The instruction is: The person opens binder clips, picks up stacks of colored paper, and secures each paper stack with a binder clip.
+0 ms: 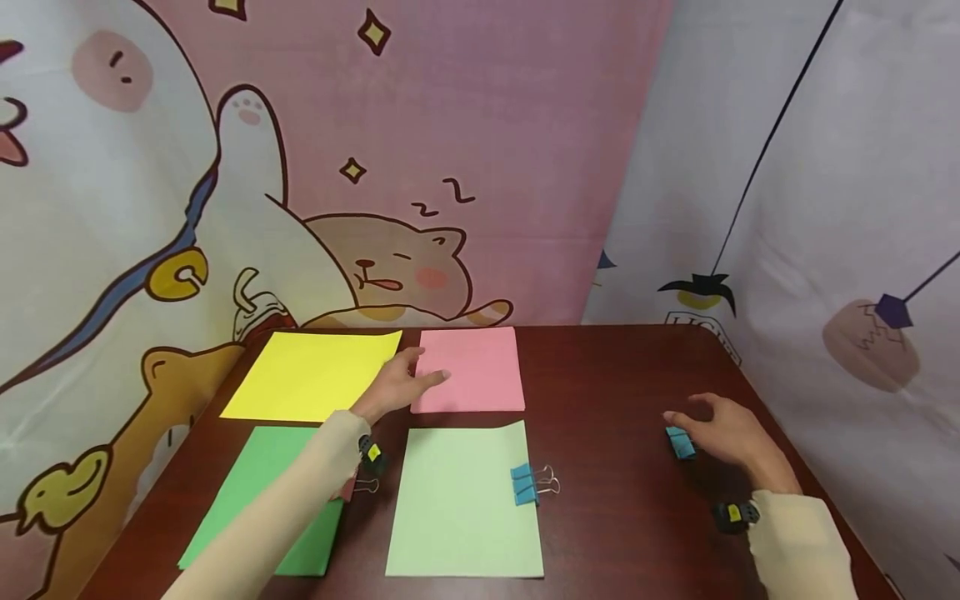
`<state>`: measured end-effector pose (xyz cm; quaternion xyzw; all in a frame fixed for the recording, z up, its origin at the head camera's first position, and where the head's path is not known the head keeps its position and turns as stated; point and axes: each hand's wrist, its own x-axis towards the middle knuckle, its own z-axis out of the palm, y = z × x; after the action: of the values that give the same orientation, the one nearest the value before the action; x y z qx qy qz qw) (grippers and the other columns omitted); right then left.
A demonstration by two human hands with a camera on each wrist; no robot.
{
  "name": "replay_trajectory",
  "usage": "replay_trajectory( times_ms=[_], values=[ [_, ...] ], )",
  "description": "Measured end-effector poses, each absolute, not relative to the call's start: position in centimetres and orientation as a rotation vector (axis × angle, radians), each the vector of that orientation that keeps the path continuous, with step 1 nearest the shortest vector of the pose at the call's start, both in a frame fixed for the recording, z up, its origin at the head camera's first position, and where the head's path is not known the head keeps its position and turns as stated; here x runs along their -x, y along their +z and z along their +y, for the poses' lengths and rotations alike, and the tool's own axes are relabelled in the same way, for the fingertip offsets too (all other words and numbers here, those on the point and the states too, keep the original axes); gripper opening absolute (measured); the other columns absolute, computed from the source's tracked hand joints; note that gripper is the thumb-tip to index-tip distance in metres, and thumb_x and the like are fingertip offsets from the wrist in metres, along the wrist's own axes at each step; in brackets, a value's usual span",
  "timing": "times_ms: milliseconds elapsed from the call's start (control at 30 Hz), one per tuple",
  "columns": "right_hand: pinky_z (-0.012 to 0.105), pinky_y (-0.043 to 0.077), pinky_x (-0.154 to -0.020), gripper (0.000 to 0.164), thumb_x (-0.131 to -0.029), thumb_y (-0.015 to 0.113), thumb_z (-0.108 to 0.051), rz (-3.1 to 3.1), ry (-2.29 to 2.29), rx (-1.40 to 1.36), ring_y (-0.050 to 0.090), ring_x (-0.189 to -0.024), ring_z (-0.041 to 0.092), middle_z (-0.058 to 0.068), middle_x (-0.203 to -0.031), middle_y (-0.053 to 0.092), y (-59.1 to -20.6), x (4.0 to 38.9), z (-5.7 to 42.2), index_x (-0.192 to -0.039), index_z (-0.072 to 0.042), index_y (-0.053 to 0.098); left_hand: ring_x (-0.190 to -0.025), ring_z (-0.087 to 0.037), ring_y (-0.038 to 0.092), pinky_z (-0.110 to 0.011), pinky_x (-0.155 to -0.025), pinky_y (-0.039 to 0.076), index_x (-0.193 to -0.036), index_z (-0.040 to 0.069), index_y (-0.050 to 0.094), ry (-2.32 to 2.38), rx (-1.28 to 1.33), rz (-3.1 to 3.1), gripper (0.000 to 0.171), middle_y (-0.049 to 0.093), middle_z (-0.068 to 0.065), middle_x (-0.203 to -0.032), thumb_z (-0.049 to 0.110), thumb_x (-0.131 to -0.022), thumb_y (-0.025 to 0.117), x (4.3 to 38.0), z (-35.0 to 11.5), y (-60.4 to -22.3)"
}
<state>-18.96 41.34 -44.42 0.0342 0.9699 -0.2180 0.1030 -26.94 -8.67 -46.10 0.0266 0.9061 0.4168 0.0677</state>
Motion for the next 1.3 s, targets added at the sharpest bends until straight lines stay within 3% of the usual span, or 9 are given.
replay_trajectory(
  times_ms=[67, 333, 433, 533, 600, 700, 833, 1100, 1300],
  values=[
    [0.061, 0.051, -0.084, 0.095, -0.099, 0.052, -0.065, 2.825, -0.646, -0.129, 0.070, -0.093, 0.035, 0.033, -0.113, 0.068, -44.7, 19.2, 42.0, -0.144, 0.018, 0.038, -0.135, -0.041, 0.055, -0.058, -0.107, 0.048, -0.156, 0.004, 0.038, 1.219, -0.076, 2.736, 0.087, 0.041, -0.020, -0.159, 0.052, -0.092, 0.072, 27.7, -8.5, -46.3],
    [0.064, 0.048, -0.093, 0.100, -0.096, 0.054, -0.067, 2.733, -0.605, -0.183, 0.057, -0.113, 0.054, 0.044, -0.130, 0.054, -45.8, 20.0, 43.9, -0.136, 0.025, 0.042, -0.143, -0.041, 0.047, -0.054, -0.114, 0.043, -0.154, -0.003, 0.040, 1.095, -0.037, 2.762, 0.087, 0.044, -0.023, -0.157, 0.049, -0.092, 0.073, 30.0, -8.0, -47.0],
    [0.062, 0.050, -0.091, 0.099, -0.095, 0.056, -0.067, 2.729, -0.590, -0.202, 0.054, -0.114, 0.056, 0.045, -0.131, 0.052, -45.9, 20.3, 44.3, -0.133, 0.024, 0.046, -0.114, -0.035, 0.065, -0.045, -0.092, 0.056, -0.127, -0.004, 0.062, 0.940, -0.030, 2.812, 0.066, 0.067, -0.020, -0.124, 0.050, -0.091, 0.073, 30.9, -7.5, -47.2],
    [0.059, 0.052, -0.087, 0.099, -0.093, 0.059, -0.067, 2.709, -0.581, -0.214, 0.057, -0.110, 0.053, 0.043, -0.128, 0.055, -45.9, 20.4, 44.4, -0.129, 0.024, 0.050, -0.092, -0.030, 0.064, -0.039, -0.074, 0.053, -0.101, 0.000, 0.070, 0.758, -0.009, 2.853, 0.051, 0.069, -0.015, -0.100, 0.051, -0.092, 0.072, 31.5, -6.9, -47.3],
    [0.054, 0.053, -0.083, 0.093, -0.091, 0.062, -0.067, 2.692, -0.588, -0.231, 0.060, -0.104, 0.047, 0.039, -0.120, 0.059, -45.9, 20.4, 44.2, -0.122, 0.021, 0.056, -0.100, -0.033, 0.063, -0.042, -0.081, 0.053, -0.098, 0.001, 0.071, 0.670, 0.019, 2.875, 0.050, 0.067, -0.018, -0.105, 0.050, -0.092, 0.072, 31.8, -6.3, -47.6],
    [0.042, 0.051, -0.072, 0.072, -0.088, 0.067, -0.066, 2.662, -0.608, -0.286, 0.059, -0.086, 0.033, 0.022, -0.091, 0.062, -46.0, 20.3, 43.8, -0.092, 0.006, 0.068, -0.131, -0.045, 0.050, -0.055, -0.108, 0.044, -0.120, -0.004, 0.069, 0.595, 0.071, 2.900, 0.059, 0.056, -0.029, -0.137, 0.048, -0.093, 0.072, 32.1, -5.5, -48.1],
    [0.033, 0.039, -0.062, 0.053, -0.083, 0.074, -0.062, 2.670, -0.633, -0.331, 0.048, -0.073, 0.020, -0.001, -0.070, 0.046, -46.1, 20.3, 43.4, -0.065, -0.016, 0.055, -0.133, -0.049, 0.044, -0.058, -0.110, 0.043, -0.130, -0.006, 0.064, 0.511, 0.144, 2.933, 0.067, 0.051, -0.032, -0.139, 0.046, -0.089, 0.077, 32.4, -4.5, -48.2],
    [0.036, 0.043, -0.061, 0.079, -0.076, 0.082, -0.059, 2.694, -0.609, -0.399, 0.050, -0.073, 0.027, 0.012, -0.078, 0.047, -46.0, 20.3, 42.8, -0.094, 0.012, 0.053, -0.102, -0.038, 0.057, -0.042, -0.081, 0.060, -0.120, -0.005, 0.070, 0.374, 0.292, 2.944, 0.066, 0.059, -0.028, -0.111, 0.046, -0.081, 0.086, 32.5, -3.6, -47.9],
    [0.035, 0.044, -0.060, 0.081, -0.076, 0.084, -0.056, 2.693, -0.622, -0.422, 0.053, -0.072, 0.026, 0.012, -0.078, 0.050, -46.0, 20.3, 42.6, -0.098, 0.014, 0.050, -0.111, -0.043, 0.060, -0.048, -0.094, 0.058, -0.129, -0.005, 0.065, 0.336, 0.315, 2.913, 0.073, 0.060, -0.032, -0.124, 0.047, -0.082, 0.084, 33.1, -3.3, -48.1]
  ],
)
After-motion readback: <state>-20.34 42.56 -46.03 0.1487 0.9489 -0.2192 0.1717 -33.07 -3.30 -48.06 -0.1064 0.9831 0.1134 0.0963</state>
